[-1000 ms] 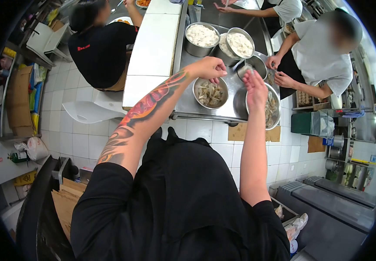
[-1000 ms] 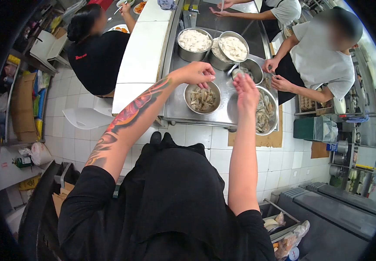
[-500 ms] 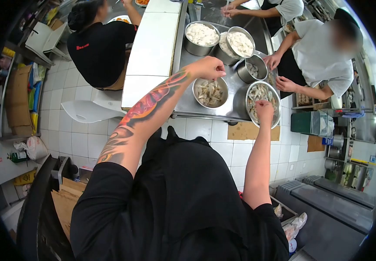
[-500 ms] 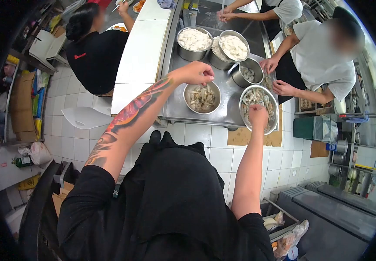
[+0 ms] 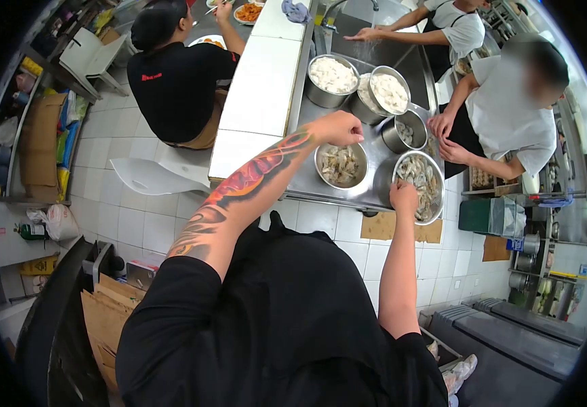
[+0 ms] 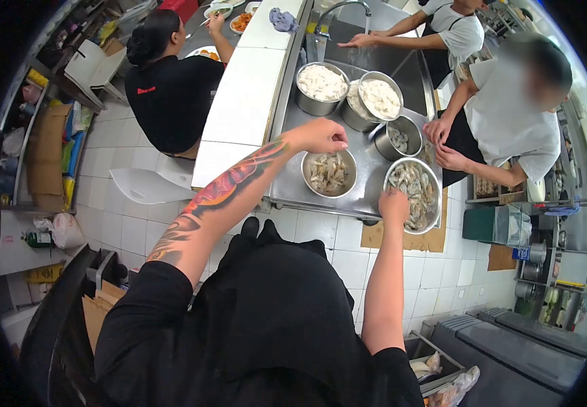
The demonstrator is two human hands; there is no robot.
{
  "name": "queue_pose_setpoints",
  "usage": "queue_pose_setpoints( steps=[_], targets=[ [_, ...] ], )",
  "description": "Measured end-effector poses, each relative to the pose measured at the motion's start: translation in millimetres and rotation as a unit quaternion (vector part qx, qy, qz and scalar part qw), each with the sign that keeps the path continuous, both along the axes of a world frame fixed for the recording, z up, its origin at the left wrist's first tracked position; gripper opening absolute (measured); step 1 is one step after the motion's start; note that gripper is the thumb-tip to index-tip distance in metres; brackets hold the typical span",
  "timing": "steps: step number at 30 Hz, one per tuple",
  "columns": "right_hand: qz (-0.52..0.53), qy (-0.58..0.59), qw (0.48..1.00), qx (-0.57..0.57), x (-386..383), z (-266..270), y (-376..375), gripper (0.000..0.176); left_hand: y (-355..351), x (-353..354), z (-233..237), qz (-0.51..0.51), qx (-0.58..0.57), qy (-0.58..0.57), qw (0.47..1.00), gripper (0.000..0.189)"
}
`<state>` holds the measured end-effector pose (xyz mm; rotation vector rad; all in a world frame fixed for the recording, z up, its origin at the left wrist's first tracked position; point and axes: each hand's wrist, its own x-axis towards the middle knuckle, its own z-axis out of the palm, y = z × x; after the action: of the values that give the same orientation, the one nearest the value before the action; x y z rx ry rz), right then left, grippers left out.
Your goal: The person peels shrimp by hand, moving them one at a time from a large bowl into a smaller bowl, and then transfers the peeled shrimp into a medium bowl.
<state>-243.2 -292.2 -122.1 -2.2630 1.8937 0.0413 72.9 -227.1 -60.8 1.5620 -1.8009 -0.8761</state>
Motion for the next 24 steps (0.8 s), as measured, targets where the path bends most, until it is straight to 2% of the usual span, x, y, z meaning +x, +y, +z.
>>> queue_pose_setpoints(
  steps=[5,8,11,13,14,17,20,23,24],
  targets=[
    [-0.013,-0.011,1.0,0.008,-8,-23,-9,0.033,0,-1,0,0.003,0.006,-0.014,1.0,0.033],
    [-0.03,-0.021,0.999,0.016,-8,-19,-2,0.035,0,-1,0,0.005,0.004,-0.009,1.0,0.034],
    [-0.022,-0.032,0.999,-0.029,-13,-23,7,0.033,-1,-1,-3,0.005,0.006,-0.006,1.0,0.033],
    [0.027,-0.08,0.988,-0.126,-17,-28,10,0.026,-2,0,-6,-0.001,0.001,-0.008,1.0,0.033],
    [0.026,-0.08,0.989,-0.125,-20,-29,9,0.026,-2,0,-7,-0.005,-0.007,-0.012,1.0,0.033],
    [-0.012,-0.121,0.99,-0.072,-18,-11,10,0.032,-2,-1,-5,-0.006,-0.001,-0.019,1.0,0.033],
    [0.007,-0.084,0.99,-0.112,-15,0,9,0.026,-2,-1,-9,-0.016,-0.013,-0.017,1.0,0.035],
    [0.008,-0.113,0.983,-0.146,15,36,27,0.026,-1,-4,1,-0.04,0.044,0.024,0.998,0.037],
    [0.048,-0.15,0.974,-0.163,25,39,29,0.025,-1,-6,4,-0.045,0.044,0.024,0.998,0.037]
  ],
)
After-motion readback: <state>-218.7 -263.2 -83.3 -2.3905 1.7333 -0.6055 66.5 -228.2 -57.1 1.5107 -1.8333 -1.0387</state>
